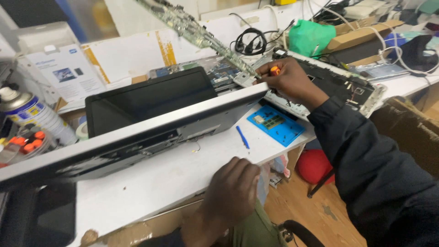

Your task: The person uses a blue plastic pry tool to disconnect cables and loosen components on a laptop motherboard. They then use an orange screwdriver to unscrew the motherboard from the chassis and lift it out, holding it up to inspect both sides.

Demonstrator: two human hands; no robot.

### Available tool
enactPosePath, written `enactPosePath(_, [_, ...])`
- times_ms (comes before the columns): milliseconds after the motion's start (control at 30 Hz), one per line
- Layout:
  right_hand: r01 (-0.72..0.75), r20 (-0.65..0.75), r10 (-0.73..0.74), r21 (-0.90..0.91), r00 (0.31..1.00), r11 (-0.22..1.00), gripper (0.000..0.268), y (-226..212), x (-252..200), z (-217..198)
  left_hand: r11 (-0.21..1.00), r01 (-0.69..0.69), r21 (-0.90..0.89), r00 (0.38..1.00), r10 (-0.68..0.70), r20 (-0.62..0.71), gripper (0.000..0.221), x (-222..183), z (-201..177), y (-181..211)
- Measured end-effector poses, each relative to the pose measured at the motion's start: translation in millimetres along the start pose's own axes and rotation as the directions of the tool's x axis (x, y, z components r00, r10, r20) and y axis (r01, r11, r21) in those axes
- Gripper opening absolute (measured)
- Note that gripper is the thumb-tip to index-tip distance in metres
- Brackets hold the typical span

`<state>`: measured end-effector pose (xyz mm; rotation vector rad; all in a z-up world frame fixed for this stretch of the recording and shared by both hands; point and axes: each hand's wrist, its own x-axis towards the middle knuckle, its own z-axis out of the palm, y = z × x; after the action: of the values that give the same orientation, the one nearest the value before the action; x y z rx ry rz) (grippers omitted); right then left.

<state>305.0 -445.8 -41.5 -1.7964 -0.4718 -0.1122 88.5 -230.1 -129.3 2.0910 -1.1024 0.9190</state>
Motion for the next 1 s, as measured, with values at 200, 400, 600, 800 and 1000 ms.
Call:
enactPosePath(200, [0.1, -0.056, -0.103, -0.062, 0.993, 0.993, 0.025, 10.2, -9.2, -25.4, 0.976, 0.192, 0.102, 0.944, -0.212, 0.254, 0.01, 47.8, 92.0, -63.2])
enactPosePath(400, [0.085, -0.094, -0.096, -0.113, 0.991, 0.99, 0.024, 12.5, -16.4, -48.8, 0.944, 0.247, 0.22, 0.925, -0.297, 0.238, 0.014, 71.7, 144.5, -105.8])
enactPosePath(600, [0.046, -0.12, -0.06, -0.114, 0.991, 0.992, 0.024, 27.2, -17.5, -55.6, 0.932, 0.291, 0.214, 0.924, -0.332, 0.189, 0.022, 74.5, 144.4, -101.6])
enactPosePath(800, [-0.119, -0.179, 0.087, -0.174, 0.98, 0.978, 0.024, 19.5, -22.4, -46.7, 0.976, -0.005, 0.219, 0.945, 0.077, -0.318, 0.005, 50.3, 8.6, 10.4])
enactPosePath(1000, [-0.187, -0.193, 0.163, -0.11, 0.967, 0.976, 0.025, 27.3, -19.2, -37.5, 0.593, 0.395, 0.702, 0.892, -0.065, -0.447, 0.049, 32.2, -146.2, 4.1])
